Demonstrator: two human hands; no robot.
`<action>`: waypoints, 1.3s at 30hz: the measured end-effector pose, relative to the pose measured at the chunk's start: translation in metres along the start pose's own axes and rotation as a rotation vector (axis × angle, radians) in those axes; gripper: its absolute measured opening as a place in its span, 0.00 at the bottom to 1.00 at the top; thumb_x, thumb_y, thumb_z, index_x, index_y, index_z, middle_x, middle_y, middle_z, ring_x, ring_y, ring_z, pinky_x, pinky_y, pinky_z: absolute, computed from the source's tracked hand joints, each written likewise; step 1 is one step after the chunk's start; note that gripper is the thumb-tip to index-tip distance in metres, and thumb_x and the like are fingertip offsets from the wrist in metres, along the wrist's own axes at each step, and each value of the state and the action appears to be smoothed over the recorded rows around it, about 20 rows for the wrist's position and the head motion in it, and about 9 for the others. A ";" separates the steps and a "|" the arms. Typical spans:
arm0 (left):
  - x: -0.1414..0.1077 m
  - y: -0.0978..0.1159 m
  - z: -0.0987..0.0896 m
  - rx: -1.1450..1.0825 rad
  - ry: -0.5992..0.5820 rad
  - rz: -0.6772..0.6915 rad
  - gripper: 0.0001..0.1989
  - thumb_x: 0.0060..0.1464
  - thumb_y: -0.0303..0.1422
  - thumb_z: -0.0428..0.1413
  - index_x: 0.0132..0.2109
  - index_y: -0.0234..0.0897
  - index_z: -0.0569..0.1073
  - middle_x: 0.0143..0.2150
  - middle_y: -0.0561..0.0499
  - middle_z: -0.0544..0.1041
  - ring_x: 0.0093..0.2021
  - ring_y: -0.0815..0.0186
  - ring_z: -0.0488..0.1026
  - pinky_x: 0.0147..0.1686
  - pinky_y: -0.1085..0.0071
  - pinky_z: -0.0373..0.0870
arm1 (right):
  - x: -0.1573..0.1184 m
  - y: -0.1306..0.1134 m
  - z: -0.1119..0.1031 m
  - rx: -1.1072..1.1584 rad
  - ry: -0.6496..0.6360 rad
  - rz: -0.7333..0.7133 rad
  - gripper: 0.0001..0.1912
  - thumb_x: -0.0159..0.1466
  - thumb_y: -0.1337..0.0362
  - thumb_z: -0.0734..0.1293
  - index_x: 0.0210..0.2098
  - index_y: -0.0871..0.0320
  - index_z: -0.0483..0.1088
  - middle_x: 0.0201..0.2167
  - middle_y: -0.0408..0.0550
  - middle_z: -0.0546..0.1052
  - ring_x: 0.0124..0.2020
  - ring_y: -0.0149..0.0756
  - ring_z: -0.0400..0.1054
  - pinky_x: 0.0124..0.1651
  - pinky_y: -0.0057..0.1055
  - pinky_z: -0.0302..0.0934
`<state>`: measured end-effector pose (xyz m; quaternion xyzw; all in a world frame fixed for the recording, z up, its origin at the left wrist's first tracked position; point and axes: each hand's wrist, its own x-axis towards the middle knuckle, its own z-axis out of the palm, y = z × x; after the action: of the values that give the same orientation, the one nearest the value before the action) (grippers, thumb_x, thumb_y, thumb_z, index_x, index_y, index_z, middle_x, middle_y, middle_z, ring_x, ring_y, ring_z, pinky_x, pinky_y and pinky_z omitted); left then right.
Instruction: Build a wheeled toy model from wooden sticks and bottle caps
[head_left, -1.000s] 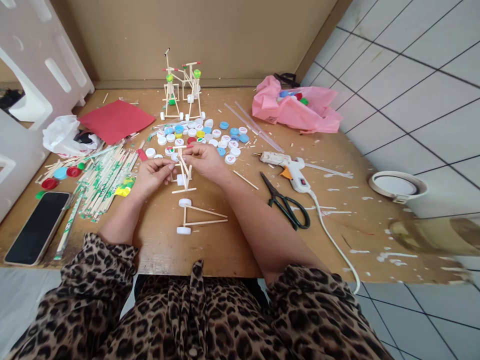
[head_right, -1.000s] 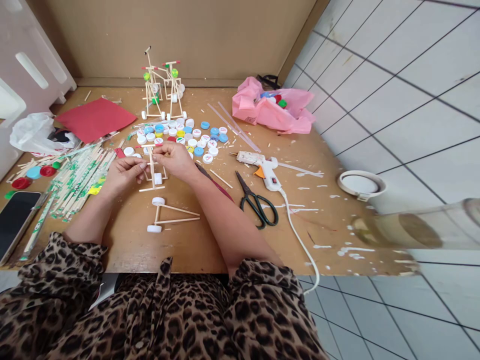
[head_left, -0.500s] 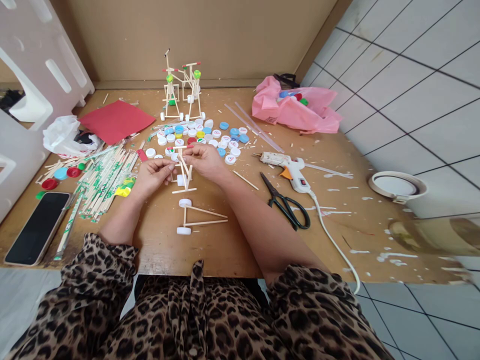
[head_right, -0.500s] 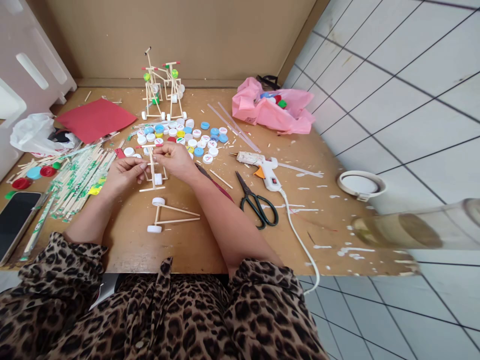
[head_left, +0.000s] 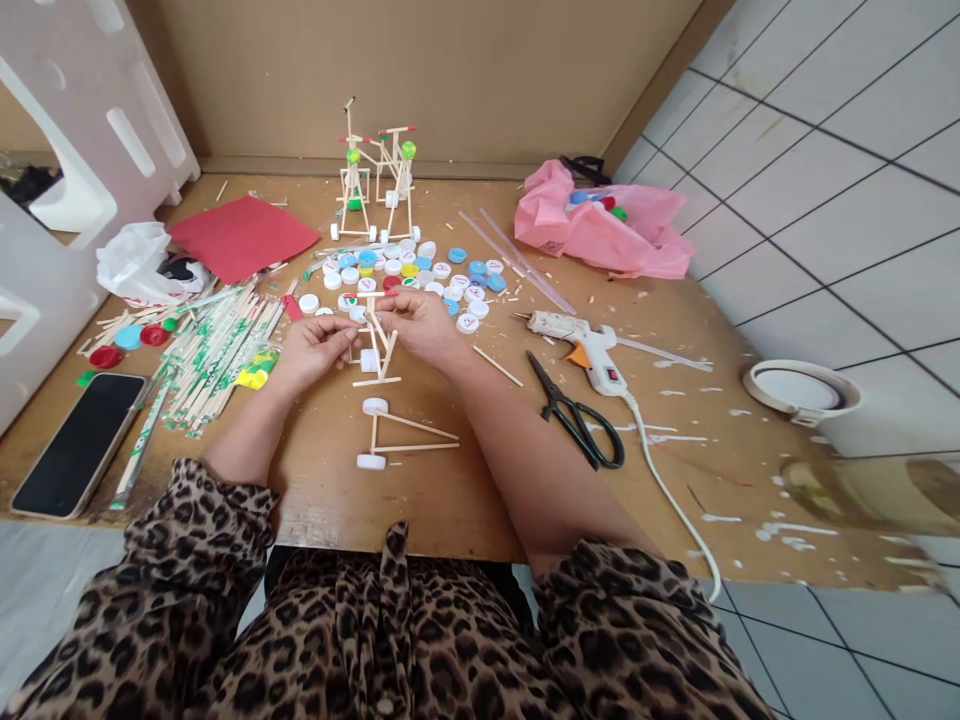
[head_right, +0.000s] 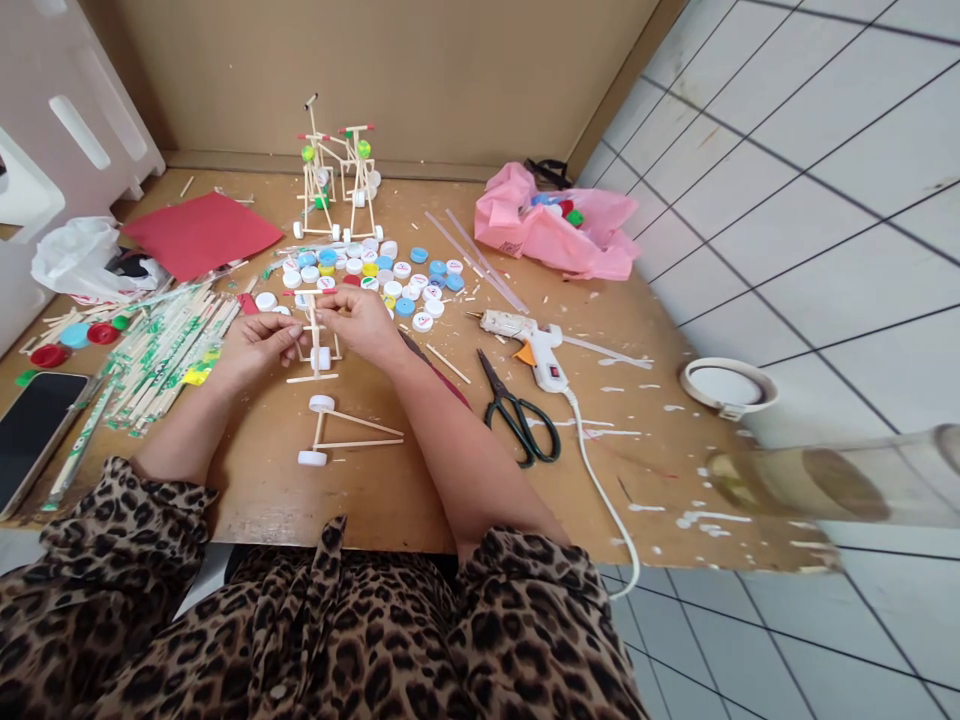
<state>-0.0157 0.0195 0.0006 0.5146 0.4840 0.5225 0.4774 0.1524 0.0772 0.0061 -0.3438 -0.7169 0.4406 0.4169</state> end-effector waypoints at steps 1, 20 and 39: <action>0.000 -0.001 0.000 -0.001 0.000 0.001 0.16 0.36 0.43 0.68 0.26 0.35 0.77 0.21 0.52 0.77 0.15 0.75 0.63 0.16 0.75 0.61 | 0.000 0.000 0.000 0.003 0.001 -0.001 0.06 0.54 0.62 0.71 0.26 0.58 0.78 0.29 0.43 0.78 0.32 0.32 0.68 0.42 0.31 0.65; 0.000 0.000 0.000 -0.024 -0.003 -0.005 0.14 0.35 0.41 0.68 0.26 0.35 0.78 0.21 0.52 0.77 0.15 0.75 0.62 0.16 0.76 0.61 | 0.001 0.001 0.000 -0.017 -0.001 -0.014 0.07 0.54 0.60 0.71 0.26 0.58 0.77 0.27 0.42 0.75 0.32 0.32 0.67 0.42 0.31 0.64; -0.001 0.003 0.002 -0.031 0.025 -0.033 0.14 0.33 0.40 0.68 0.25 0.34 0.78 0.21 0.52 0.77 0.15 0.76 0.61 0.16 0.77 0.60 | -0.001 0.000 0.000 0.013 0.003 -0.015 0.07 0.54 0.61 0.71 0.26 0.58 0.78 0.28 0.43 0.78 0.32 0.32 0.68 0.42 0.31 0.65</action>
<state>-0.0133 0.0188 0.0039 0.4924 0.4902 0.5285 0.4878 0.1527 0.0769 0.0055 -0.3366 -0.7158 0.4415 0.4235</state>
